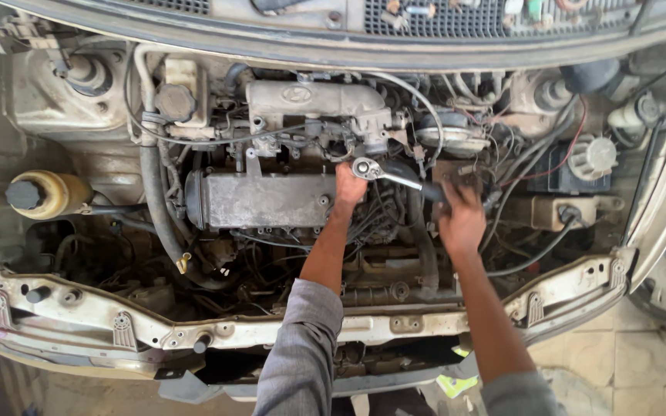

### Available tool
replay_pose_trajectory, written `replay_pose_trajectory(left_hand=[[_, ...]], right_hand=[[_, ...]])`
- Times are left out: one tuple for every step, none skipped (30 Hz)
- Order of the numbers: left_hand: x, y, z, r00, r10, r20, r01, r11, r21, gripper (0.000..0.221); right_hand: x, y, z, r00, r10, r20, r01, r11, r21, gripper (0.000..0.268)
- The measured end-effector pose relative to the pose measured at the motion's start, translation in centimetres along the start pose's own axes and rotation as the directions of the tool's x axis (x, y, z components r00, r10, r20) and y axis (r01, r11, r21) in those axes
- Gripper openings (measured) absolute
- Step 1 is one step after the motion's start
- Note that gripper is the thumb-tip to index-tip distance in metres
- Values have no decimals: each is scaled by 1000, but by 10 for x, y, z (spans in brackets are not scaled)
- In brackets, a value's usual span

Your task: The person works inside the engine bay of a car, using a ratchet and socket to tighten or loosen bolts on various engine components, including parts near the radiator and cylinder head.

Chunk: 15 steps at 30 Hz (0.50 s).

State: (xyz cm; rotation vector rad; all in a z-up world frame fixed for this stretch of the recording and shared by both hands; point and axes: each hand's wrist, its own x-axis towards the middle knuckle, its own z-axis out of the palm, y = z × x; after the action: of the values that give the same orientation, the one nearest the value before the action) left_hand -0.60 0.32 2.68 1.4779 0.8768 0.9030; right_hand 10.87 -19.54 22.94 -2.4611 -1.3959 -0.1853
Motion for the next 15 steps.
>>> replay_pose_trajectory(left_hand=[[-1,-1,-1,1000,7,7,-7,1000,0,10],[-1,-2,-4,1000,15,13,-15,1000,0,10],[-2,-2,-5,1000,22,12,-22,1000,-1,10],[-3,-3,-2,999,32,0,-32,999,7,10],[-1,-4,-2,999,45,-17,-45,999,16,10],[1,-6,-2,998,58,-35,-57,998,26,10],[1,-8,-1,995,82,-47,-80,995,55,8],[1,-11,1,993,106,-59,-101,991,85,7],[0,-15,1,989,131,-68,-122,986,115,7],[0,-20,2,993,-97,-64,87,985,-150,16],[-4,-24,2,949,-315,4,291,870,-397,27],[-7,-28,3,861,-492,125,461,656,-598,38],[-6,-31,5,932,-363,16,339,851,-401,28],[-5,-33,7,979,-199,-52,188,968,-165,19],[-4,-34,6,997,-17,-74,24,995,92,10]], right_hand=[[3,2,0,999,21,-32,-19,998,55,56],[-1,-1,-1,999,46,-2,-46,998,34,54],[-3,-4,-1,997,65,29,-65,998,12,52],[-6,-9,-1,995,83,60,-83,997,-10,50],[-11,-17,-3,988,118,103,-121,992,19,50],[-26,-28,-7,977,151,147,-160,986,47,52],[-40,-40,-11,965,180,193,-196,978,71,54],[-55,-54,-15,955,178,236,-205,974,96,56],[-69,-72,-17,944,176,279,-216,969,120,59],[-81,-92,-16,934,154,323,-193,977,90,66],[-91,-112,-16,919,136,371,-169,984,59,75],[-97,-127,-15,887,117,447,-180,978,101,78],[-99,-140,-13,851,94,516,-193,971,142,81],[-100,-146,-14,811,67,581,-210,961,182,83],[-97,-143,-16,815,84,574,-210,965,156,81]])
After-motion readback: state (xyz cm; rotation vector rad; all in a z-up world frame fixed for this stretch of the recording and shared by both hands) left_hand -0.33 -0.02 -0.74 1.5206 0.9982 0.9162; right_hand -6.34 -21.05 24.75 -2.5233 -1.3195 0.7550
